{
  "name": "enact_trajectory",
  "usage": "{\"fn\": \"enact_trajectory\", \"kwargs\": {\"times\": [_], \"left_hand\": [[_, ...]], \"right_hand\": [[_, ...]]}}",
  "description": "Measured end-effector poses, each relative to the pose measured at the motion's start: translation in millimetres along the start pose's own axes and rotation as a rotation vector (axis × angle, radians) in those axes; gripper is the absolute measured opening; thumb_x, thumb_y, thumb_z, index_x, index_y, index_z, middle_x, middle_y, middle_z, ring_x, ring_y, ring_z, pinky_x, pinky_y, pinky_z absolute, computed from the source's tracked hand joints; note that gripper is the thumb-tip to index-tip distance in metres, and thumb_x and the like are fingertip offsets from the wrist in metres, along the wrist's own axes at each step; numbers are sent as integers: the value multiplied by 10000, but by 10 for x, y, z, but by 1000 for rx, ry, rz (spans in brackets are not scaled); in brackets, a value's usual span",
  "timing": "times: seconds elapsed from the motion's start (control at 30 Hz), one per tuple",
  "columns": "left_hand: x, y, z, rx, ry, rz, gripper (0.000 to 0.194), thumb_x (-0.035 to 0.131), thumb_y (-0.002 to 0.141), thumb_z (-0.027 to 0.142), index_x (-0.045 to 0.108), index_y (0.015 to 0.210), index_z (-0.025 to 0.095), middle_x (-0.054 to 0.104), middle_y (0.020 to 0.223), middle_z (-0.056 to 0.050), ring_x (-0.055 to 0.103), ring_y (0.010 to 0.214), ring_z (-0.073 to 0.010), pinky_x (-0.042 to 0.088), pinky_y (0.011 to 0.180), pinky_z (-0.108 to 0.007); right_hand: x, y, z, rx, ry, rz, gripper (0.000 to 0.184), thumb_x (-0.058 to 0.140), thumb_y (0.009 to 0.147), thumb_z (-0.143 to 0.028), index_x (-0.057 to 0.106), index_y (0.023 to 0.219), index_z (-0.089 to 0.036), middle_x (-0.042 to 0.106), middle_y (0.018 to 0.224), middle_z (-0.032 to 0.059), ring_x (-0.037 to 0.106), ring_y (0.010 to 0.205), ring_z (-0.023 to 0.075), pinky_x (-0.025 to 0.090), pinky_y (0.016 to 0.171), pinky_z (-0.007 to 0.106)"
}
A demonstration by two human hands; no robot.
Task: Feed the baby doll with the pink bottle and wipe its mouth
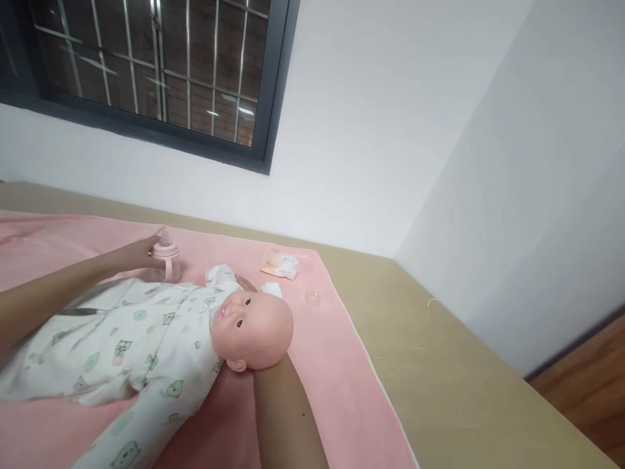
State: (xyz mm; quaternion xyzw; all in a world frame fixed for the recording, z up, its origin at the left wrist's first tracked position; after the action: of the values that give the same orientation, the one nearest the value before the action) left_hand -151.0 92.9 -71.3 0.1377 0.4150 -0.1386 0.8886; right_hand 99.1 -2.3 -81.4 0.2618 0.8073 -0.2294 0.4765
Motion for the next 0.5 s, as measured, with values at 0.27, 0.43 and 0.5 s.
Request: {"fn": "enact_trajectory", "kwargs": {"times": [0.27, 0.43, 0.5], "left_hand": [[-46, 58, 200, -88, 129, 223, 556, 560, 666, 364, 499, 1091, 11, 650, 962, -78, 623, 897, -274, 470, 674, -299], [-42, -25, 483, -18, 14, 261, 607, 528, 757, 477, 442, 1190, 61, 639, 1122, -82, 610, 985, -237, 505, 781, -305], [-47, -100, 658, 15, -59, 282, 602, 563, 749, 497, 453, 1184, 96, 631, 1131, -75, 605, 1009, -240, 503, 809, -320]], "right_hand": [[-169, -198, 85, 92, -661, 54, 540, 653, 192, 201, 683, 524, -224, 678, 705, 100, 627, 892, 525, 423, 969, 633], [-117, -175, 120, 165, -936, -94, 545, 663, 267, 184, 736, 620, -224, 707, 829, 86, 616, 973, 503, 433, 1008, 583], [-83, -174, 154, 206, -1174, -224, 620, 674, 293, 162, 766, 788, -198, 710, 935, 101, 618, 979, 493, 425, 1031, 551]]}}
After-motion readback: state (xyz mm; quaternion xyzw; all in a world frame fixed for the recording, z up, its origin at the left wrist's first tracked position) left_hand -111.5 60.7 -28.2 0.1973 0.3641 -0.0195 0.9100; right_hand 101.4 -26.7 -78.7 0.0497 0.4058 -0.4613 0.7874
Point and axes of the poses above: each hand's wrist, its own y-axis towards the middle knuckle, its own x-axis out of the palm, z = x × y, the point moved 4 cm from there along y, towards the middle knuckle
